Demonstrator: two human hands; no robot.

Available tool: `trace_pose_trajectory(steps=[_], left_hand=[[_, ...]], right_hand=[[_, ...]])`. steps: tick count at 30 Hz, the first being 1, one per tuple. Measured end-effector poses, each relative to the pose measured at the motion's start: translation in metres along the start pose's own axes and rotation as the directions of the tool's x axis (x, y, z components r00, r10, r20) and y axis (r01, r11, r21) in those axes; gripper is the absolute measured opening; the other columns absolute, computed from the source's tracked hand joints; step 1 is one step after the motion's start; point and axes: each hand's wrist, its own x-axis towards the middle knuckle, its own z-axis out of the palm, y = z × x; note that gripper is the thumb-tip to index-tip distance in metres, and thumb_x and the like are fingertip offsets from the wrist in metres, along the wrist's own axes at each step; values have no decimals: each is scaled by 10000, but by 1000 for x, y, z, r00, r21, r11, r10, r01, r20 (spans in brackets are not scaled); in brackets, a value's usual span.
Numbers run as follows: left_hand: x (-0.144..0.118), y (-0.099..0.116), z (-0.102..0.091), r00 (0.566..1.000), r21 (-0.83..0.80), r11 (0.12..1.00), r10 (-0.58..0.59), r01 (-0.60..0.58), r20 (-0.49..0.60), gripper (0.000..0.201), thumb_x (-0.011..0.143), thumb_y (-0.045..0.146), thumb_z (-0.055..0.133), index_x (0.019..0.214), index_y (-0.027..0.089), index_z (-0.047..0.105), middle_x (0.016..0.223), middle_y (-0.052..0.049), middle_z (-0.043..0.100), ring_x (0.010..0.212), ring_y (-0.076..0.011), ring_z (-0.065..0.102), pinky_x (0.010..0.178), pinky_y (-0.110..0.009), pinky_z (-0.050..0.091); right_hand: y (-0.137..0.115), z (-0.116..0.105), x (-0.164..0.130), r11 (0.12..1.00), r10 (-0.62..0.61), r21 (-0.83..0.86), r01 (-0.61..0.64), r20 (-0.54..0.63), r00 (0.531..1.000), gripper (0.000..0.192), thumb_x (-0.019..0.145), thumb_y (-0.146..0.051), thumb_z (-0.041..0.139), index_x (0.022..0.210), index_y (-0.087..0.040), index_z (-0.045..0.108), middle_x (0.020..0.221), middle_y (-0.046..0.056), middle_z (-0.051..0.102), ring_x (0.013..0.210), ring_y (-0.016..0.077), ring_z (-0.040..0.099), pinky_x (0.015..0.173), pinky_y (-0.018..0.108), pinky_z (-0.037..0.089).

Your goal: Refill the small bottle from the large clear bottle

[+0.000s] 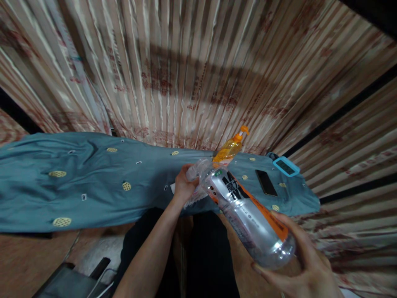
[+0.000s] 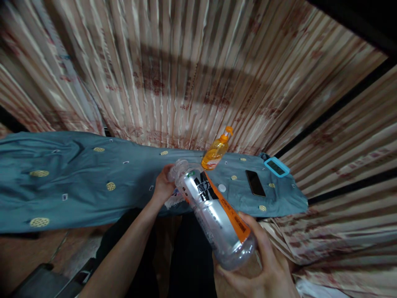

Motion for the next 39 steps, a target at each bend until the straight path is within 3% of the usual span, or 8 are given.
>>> trace_pose_trajectory(steps=[39], left_hand=[[-1,6,-1,1000,56,998,-20,19,10,419,609,133,764,1013,175,660,973,-52,746,917,-225,693,861,-337,517]], right_hand=[[0,-2,0,998,1,-56,-1,8,1000,755,844,-522,687,1460,-172,426,1286,136,669,1042,291,744,844,343,642]])
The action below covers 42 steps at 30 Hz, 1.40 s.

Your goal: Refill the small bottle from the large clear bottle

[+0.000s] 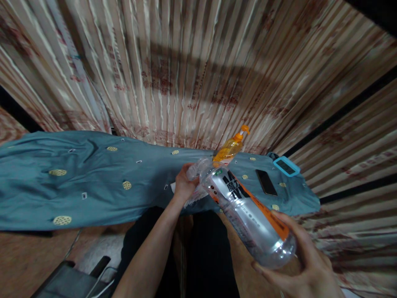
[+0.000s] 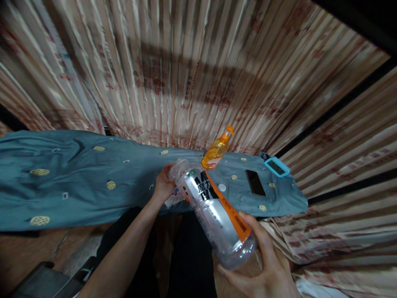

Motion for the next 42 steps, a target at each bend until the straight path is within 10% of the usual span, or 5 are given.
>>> trace_pose_trajectory(steps=[42], left_hand=[[-1,1,0,1000,-12,1000,20,-20,-5,392,604,163,753,983,191,655,953,-37,747,899,-215,695,849,-329,526]], right_hand=[[2,1,0,999,5,38,-5,5,1000,774,816,-465,736,1471,-202,418,1310,113,667,1071,291,735,889,358,634]])
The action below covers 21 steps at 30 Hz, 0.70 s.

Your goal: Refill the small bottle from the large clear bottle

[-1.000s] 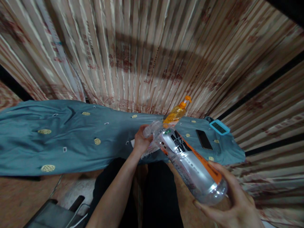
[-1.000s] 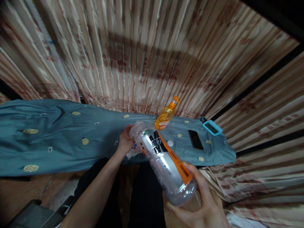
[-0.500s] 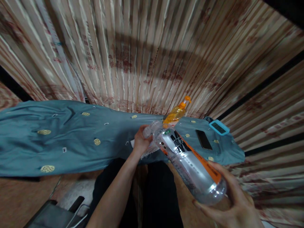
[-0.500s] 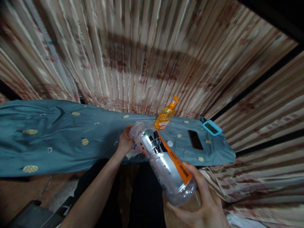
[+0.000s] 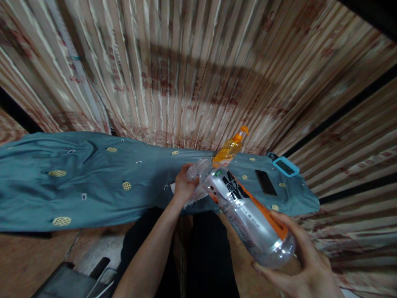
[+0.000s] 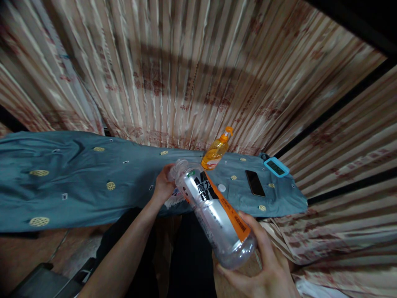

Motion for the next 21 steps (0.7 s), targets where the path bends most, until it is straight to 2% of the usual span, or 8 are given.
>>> trace_pose_trajectory(steps=[12,21], left_hand=[[2,-3,0,1000,26,1000,-12,12,-6,410,587,158,773,980,186,663,961,-47,747,916,-228,695,859,-344,520],[2,-6,1,1000,-17,1000,10,-11,-5,401,595,161,769,983,179,665,962,-50,745,911,-222,697,853,-335,523]], right_hand=[[0,0,-2,1000,6,16,-6,-2,1000,772,825,-444,733,1481,-197,407,1340,125,640,1104,299,719,906,370,626],[2,2,0,1000,-6,20,6,-5,1000,788,802,-431,755,1474,-205,411,1313,119,666,1072,299,735,887,372,638]])
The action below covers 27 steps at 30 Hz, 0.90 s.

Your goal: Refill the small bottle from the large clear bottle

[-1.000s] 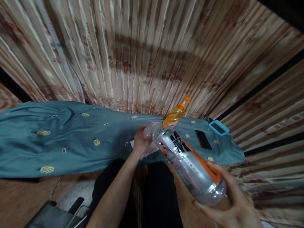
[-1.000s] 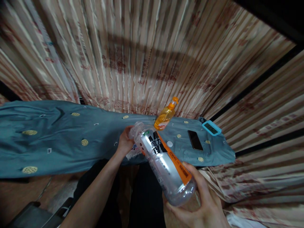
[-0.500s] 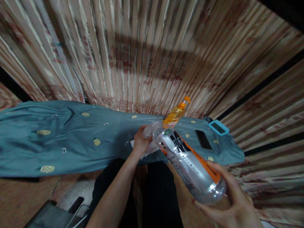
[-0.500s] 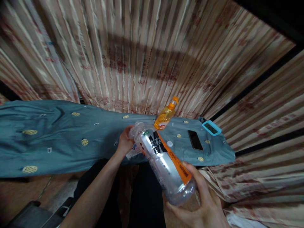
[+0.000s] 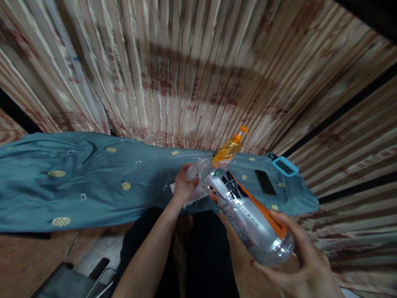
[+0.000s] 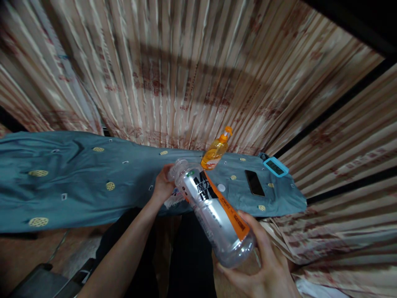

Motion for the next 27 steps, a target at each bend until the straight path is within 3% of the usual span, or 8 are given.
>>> trace_pose_trajectory(steps=[27], left_hand=[[-1,1,-1,1000,30,1000,-3,3,1,396,601,162,761,983,196,662,954,-35,742,908,-222,694,855,-338,521]], right_hand=[[0,-1,1,1000,2,8,-2,-1,1000,786,819,-446,739,1484,-199,399,1318,126,658,1072,290,737,880,346,645]])
